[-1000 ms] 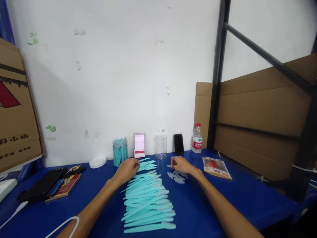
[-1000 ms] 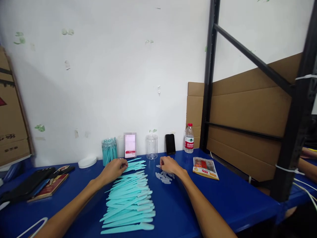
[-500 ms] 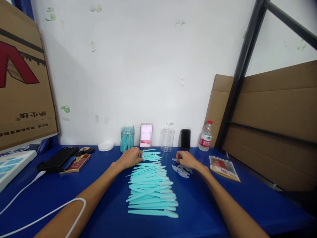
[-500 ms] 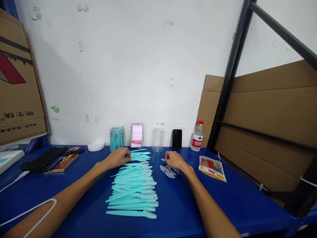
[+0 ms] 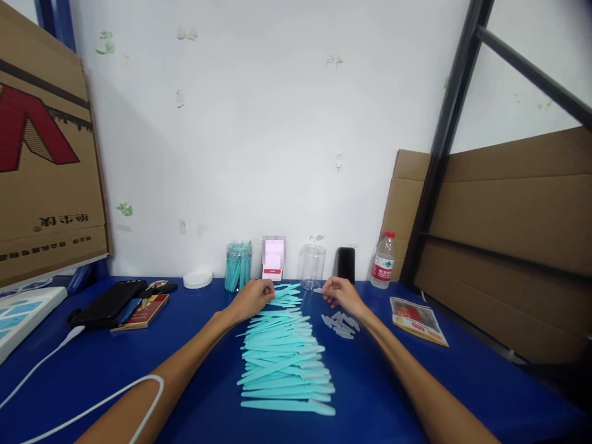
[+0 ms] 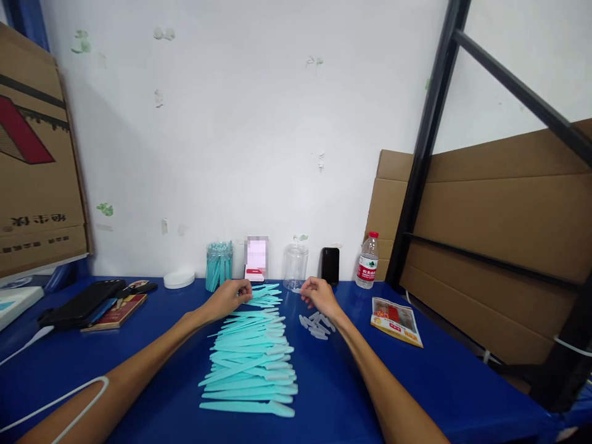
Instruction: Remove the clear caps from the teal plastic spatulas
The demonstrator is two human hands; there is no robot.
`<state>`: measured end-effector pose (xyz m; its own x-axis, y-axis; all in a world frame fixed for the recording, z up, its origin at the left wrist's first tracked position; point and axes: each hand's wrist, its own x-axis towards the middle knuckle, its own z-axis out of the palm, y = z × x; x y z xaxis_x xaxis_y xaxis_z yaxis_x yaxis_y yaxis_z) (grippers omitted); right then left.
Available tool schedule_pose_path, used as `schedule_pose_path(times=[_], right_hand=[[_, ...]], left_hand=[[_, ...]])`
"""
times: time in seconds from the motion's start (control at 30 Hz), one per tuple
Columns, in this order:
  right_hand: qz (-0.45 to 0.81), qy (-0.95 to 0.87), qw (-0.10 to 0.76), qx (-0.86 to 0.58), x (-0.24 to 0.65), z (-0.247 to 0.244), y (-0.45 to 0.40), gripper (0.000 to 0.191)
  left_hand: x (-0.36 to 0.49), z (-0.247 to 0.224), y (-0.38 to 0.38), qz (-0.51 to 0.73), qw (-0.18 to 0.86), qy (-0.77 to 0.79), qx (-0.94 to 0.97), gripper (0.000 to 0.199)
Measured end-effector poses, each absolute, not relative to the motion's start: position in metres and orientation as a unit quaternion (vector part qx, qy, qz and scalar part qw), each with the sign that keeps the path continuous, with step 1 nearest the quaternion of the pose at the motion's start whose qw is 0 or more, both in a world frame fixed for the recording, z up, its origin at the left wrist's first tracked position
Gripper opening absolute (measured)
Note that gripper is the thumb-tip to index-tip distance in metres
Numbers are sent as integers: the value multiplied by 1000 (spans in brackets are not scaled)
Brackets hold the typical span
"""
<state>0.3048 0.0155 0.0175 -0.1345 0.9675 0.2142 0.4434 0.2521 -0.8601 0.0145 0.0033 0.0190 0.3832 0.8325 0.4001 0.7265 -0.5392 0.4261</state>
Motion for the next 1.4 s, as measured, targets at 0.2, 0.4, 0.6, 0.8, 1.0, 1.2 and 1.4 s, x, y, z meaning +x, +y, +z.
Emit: schedule_pose_path(times=[0.2, 0.4, 0.6, 0.8, 1.0, 1.2, 1.4], right_hand=[[445, -615, 469, -452, 295, 21, 4, 18], [508, -578, 482, -418, 291, 18, 6, 21], [523, -570, 489, -402, 291, 15, 7, 23], [526, -570, 485, -404, 290, 19, 3, 21], [543, -571, 472, -395, 286, 20, 0, 18], [562, -570, 458, -386, 284, 20, -2, 18], [557, -550, 475, -401, 290, 19, -2, 13]], left_hand=[[24, 21, -2, 326, 163, 428, 827, 15], [28, 22, -5, 343, 188, 414, 822, 15], [30, 23, -7, 346, 194, 409, 822, 15], [31, 20, -7, 341, 191, 406, 826, 14], [32, 16, -5, 335, 177, 400, 835, 12], [35, 17, -4, 350, 150, 397, 835, 15], [29, 17, 2, 363, 142, 422, 818, 16]])
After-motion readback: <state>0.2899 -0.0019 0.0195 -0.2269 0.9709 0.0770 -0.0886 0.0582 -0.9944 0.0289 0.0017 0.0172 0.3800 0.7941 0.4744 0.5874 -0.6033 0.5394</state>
